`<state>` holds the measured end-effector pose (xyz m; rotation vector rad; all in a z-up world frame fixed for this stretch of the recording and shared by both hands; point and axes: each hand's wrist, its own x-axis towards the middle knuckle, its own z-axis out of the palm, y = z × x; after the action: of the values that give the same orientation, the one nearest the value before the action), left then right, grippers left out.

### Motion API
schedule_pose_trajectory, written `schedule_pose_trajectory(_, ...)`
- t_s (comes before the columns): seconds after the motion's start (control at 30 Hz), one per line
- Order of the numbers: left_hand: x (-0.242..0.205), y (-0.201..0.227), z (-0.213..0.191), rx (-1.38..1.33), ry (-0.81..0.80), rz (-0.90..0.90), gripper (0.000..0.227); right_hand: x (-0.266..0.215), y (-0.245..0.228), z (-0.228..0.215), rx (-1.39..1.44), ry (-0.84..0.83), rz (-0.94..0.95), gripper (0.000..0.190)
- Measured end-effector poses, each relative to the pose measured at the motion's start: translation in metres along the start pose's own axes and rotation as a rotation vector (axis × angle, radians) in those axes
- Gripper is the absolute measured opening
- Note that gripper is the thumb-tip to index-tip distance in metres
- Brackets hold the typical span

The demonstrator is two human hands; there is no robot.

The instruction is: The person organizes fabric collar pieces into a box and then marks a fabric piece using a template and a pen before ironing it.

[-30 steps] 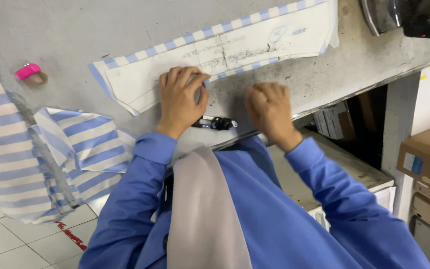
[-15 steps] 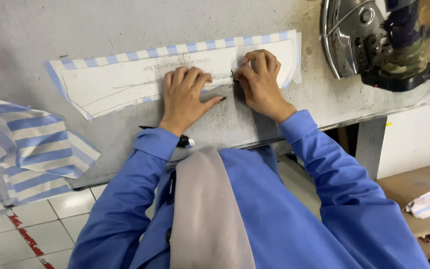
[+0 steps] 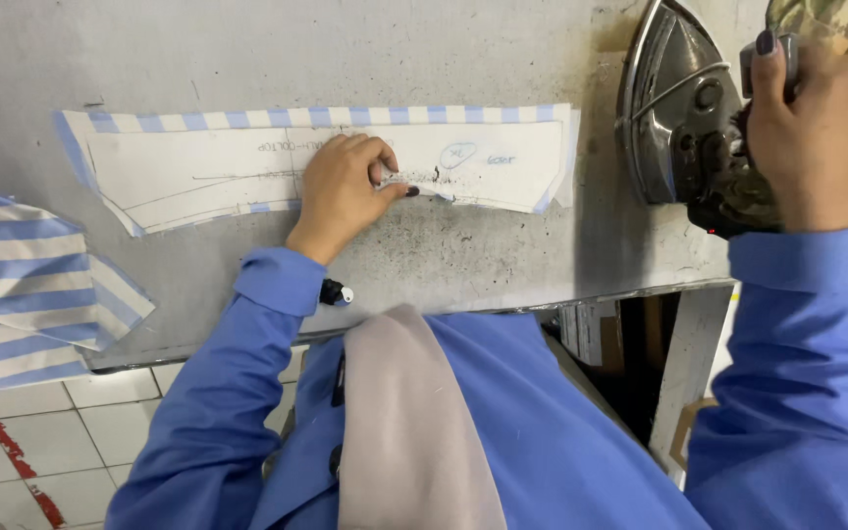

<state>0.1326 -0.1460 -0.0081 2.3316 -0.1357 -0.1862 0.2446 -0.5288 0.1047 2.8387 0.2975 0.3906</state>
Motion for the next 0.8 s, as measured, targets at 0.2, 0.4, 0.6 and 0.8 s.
schedule_pose_trajectory(0.2, 0.010, 0.004, -0.009, 0.001, -0.161, -0.213, 0.031, -0.002, 0.016, 0.003, 1.040, -0.578, 0.192, 0.038)
schedule_pose_trajectory(0.4, 0.018, 0.000, -0.009, 0.070, -0.246, -0.264, 0.026, 0.000, -0.068, -0.083, 0.614, -0.782, -0.099, 0.019)
schedule_pose_trajectory(0.6, 0.023, 0.008, -0.023, 0.090, -0.265, -0.276, 0.027, -0.037, -0.140, -0.101, 0.513, -0.999, -0.569, 0.036)
schedule_pose_trajectory(0.8, 0.021, 0.006, -0.028, -0.013, -0.269, -0.176, 0.021, -0.058, -0.172, -0.088, 0.323, -0.671, -0.777, 0.040)
